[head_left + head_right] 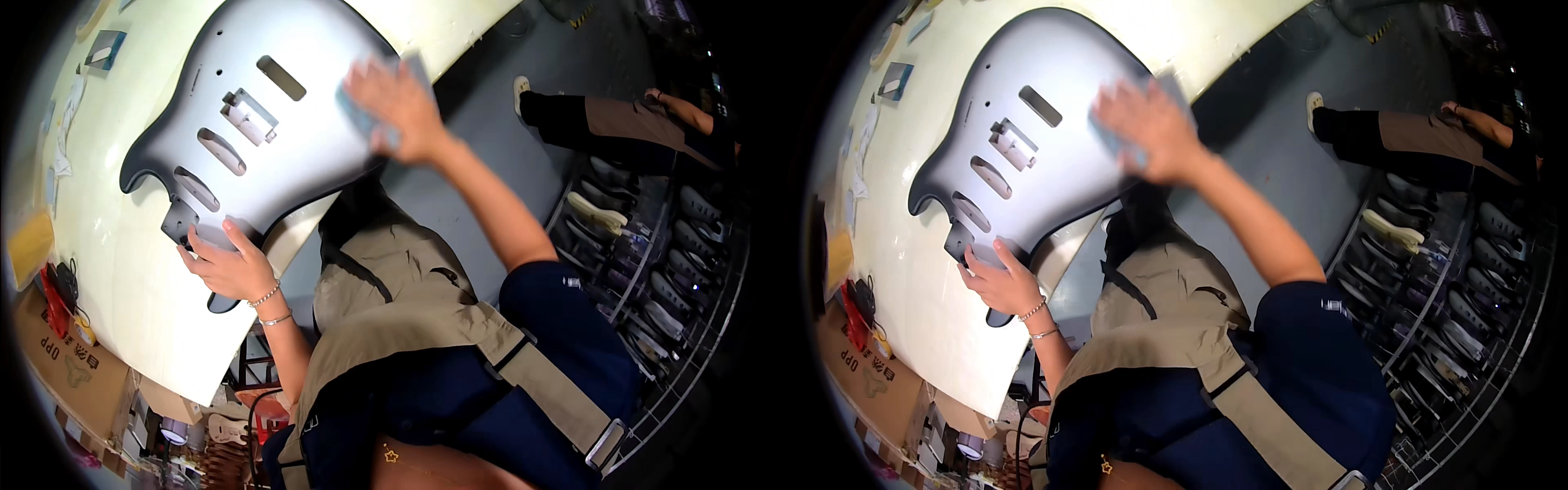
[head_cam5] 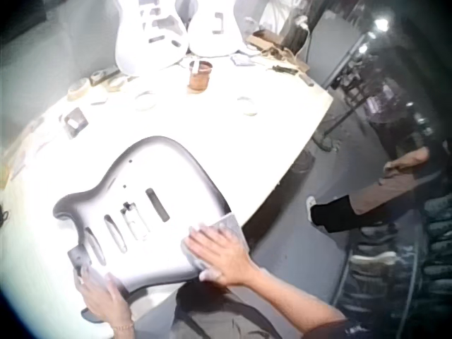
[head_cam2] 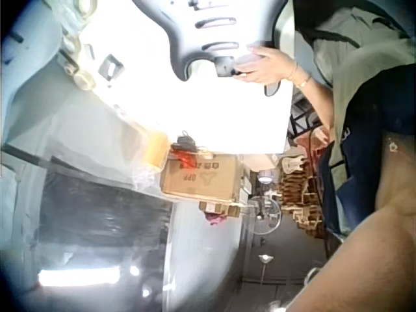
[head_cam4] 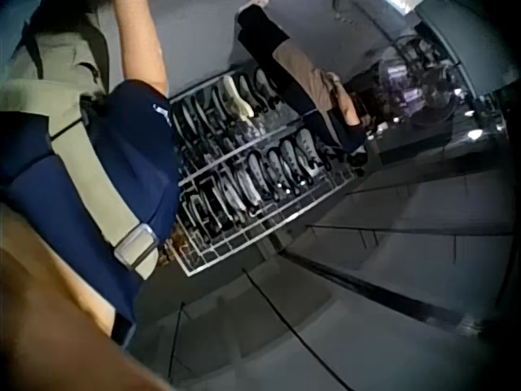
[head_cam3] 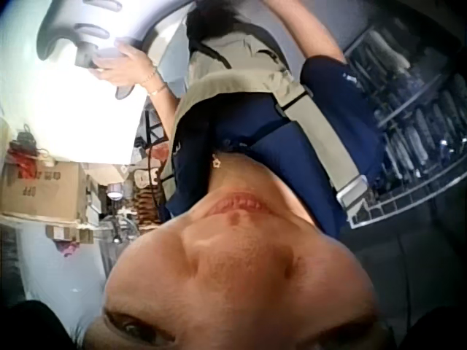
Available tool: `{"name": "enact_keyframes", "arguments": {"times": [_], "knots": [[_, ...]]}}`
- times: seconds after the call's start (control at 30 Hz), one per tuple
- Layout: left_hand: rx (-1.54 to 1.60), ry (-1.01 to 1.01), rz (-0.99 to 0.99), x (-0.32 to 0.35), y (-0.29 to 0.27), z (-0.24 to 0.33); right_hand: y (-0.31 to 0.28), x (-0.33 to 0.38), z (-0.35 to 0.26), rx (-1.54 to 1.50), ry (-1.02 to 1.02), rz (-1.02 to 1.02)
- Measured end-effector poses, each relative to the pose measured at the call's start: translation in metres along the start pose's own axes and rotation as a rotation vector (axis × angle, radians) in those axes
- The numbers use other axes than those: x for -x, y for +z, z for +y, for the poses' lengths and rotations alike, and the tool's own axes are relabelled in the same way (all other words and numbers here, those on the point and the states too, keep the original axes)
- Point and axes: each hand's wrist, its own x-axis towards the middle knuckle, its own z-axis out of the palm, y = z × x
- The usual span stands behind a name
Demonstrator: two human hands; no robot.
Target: The person sands a black guitar neck and then a white guitar body using sandpaper. They work at a table in a workshop, handling the parts one at a time and rubbing the sandpaper over the surfaces.
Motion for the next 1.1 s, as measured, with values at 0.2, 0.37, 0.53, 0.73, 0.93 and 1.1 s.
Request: {"name": "enact_keyframes", "arguments": {"times": [0.2,0.37,0.53,0.73,0.93,1.1], "knots": [[-0.015,-0.021,-0.023,0.001,0.0,-0.002,0.028,0.032,-0.032,-0.031,0.102,0.056],[0.056,0.014,-0.037,-0.003,-0.002,0.001,-0.003,-0.015,0.037,0.044,0.129,0.175],[0.012,0.008,0.006,0.002,0.001,-0.007,0.025,0.026,-0.075,0.09,0.02,-0.061],[0.044,0.039,0.048,0.001,0.001,0.003,-0.005,-0.036,-0.008,0.413,0.208,-0.003],[0.135,0.017,0.038,0.003,-0.002,-0.008,0.057,-0.072,-0.125,0.042,-0.251,-0.22],[0.057,-0.018,0.072,0.033,-0.01,-0.056,0.009,-0.04,-0.026,0.373,0.043,-0.136]]}}
